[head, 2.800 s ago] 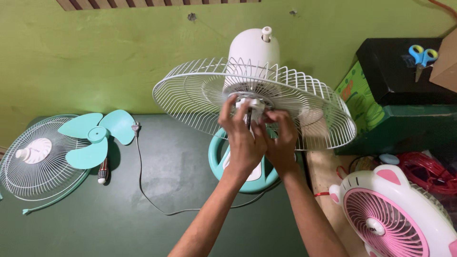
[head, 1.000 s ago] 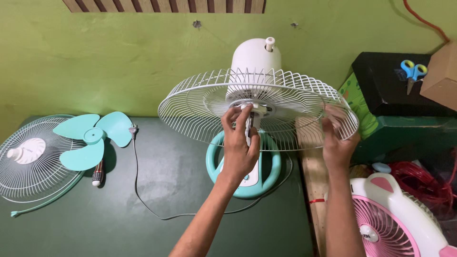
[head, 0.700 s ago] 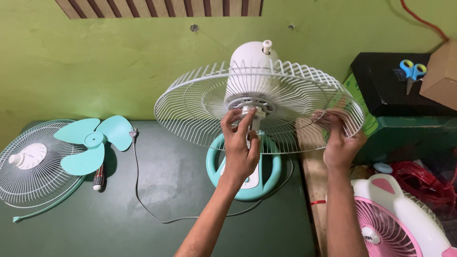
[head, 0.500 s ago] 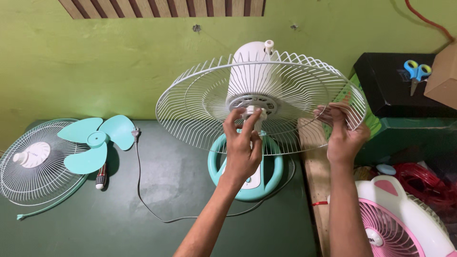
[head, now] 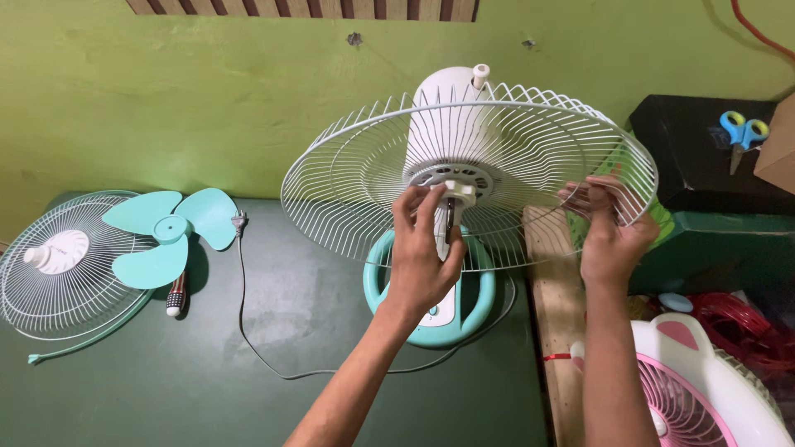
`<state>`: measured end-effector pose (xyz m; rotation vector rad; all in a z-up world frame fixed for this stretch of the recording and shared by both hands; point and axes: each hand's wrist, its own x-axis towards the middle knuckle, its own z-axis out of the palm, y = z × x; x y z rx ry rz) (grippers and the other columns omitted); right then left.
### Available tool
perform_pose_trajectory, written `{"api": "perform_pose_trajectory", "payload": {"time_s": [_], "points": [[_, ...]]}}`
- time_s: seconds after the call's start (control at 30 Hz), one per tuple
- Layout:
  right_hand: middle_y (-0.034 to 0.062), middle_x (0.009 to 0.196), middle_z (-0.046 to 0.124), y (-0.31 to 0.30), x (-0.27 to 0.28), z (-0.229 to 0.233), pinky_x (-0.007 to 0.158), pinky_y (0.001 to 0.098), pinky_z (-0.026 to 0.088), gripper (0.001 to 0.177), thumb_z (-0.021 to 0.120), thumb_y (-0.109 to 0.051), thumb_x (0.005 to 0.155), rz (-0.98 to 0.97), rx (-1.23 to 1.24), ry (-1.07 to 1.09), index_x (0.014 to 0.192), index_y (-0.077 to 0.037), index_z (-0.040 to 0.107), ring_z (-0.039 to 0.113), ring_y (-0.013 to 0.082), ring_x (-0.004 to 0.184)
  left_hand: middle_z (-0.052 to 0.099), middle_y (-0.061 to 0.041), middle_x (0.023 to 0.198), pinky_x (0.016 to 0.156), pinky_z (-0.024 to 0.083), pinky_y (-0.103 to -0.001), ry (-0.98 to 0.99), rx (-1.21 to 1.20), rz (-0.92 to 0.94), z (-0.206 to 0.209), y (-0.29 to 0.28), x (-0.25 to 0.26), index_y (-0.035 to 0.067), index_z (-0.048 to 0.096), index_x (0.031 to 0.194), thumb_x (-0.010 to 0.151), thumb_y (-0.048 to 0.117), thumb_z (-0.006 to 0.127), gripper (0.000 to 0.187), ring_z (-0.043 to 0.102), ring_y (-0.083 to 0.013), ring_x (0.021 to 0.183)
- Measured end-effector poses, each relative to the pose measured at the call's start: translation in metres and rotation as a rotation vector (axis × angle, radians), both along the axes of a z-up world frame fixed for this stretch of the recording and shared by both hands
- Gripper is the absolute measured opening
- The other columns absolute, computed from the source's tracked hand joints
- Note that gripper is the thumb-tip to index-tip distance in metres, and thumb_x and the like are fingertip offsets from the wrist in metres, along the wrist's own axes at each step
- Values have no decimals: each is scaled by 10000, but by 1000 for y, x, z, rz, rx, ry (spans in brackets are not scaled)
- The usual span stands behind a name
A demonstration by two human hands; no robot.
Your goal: The person assembles a small table fan by attaching the front grille, securing the hub nut, installing the blades, and fastening the rear grille. They use a screwdriver to tighten the hub nut and the rear grille screws.
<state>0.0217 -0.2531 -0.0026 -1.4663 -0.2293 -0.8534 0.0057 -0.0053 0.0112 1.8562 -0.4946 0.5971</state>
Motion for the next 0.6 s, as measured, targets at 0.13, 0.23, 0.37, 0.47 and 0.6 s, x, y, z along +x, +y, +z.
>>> {"api": "perform_pose_trajectory", "payload": {"time_s": [0.13, 0.23, 0.37, 0.47, 0.6], "points": [[169, 1054, 727, 1, 0, 3, 911, 430, 660, 157, 629, -100, 1143, -45, -79, -43, 1193, 47, 654, 763, 277, 1004, 459, -192, 1493, 1203, 444, -504, -279, 251, -14, 7, 8, 5, 95, 529, 1406, 884, -96, 587, 559, 515, -429, 1403], [164, 1059, 720, -1, -2, 5, 906, 426, 646, 160, 627, -96, 1141, -45, -74, -36, 1190, 55, 650, 760, 272, 1004, 484, -175, 1473, 1215, 413, -531, -353, 359, -40, 10, 9, 9, 94, 528, 1393, 852, -92, 590, 575, 511, -423, 1407], [153, 1052, 714, 0, -3, 7, 900, 416, 672, 166, 625, -95, 1147, -50, -75, -14, 1186, 64, 652, 759, 266, 994, 429, -241, 1422, 1099, 439, -507, -231, 150, 59, 9, 11, 7, 41, 487, 1422, 872, -21, 642, 575, 485, -454, 1314], [144, 1060, 709, -2, -4, 7, 910, 417, 672, 163, 625, -89, 1148, -37, -66, -20, 1191, 65, 652, 757, 262, 998, 429, -240, 1400, 1066, 469, -484, -123, 85, 49, 4, 11, 5, 32, 477, 1425, 902, 40, 686, 563, 520, -433, 1285], [143, 1067, 709, -3, -2, 6, 920, 419, 671, 168, 630, -100, 1151, -20, -74, -33, 1191, 61, 653, 758, 262, 1001, 447, -241, 1412, 1061, 498, -466, -111, 72, 52, 0, 9, 5, 34, 498, 1434, 910, 39, 683, 555, 548, -423, 1279]]}}
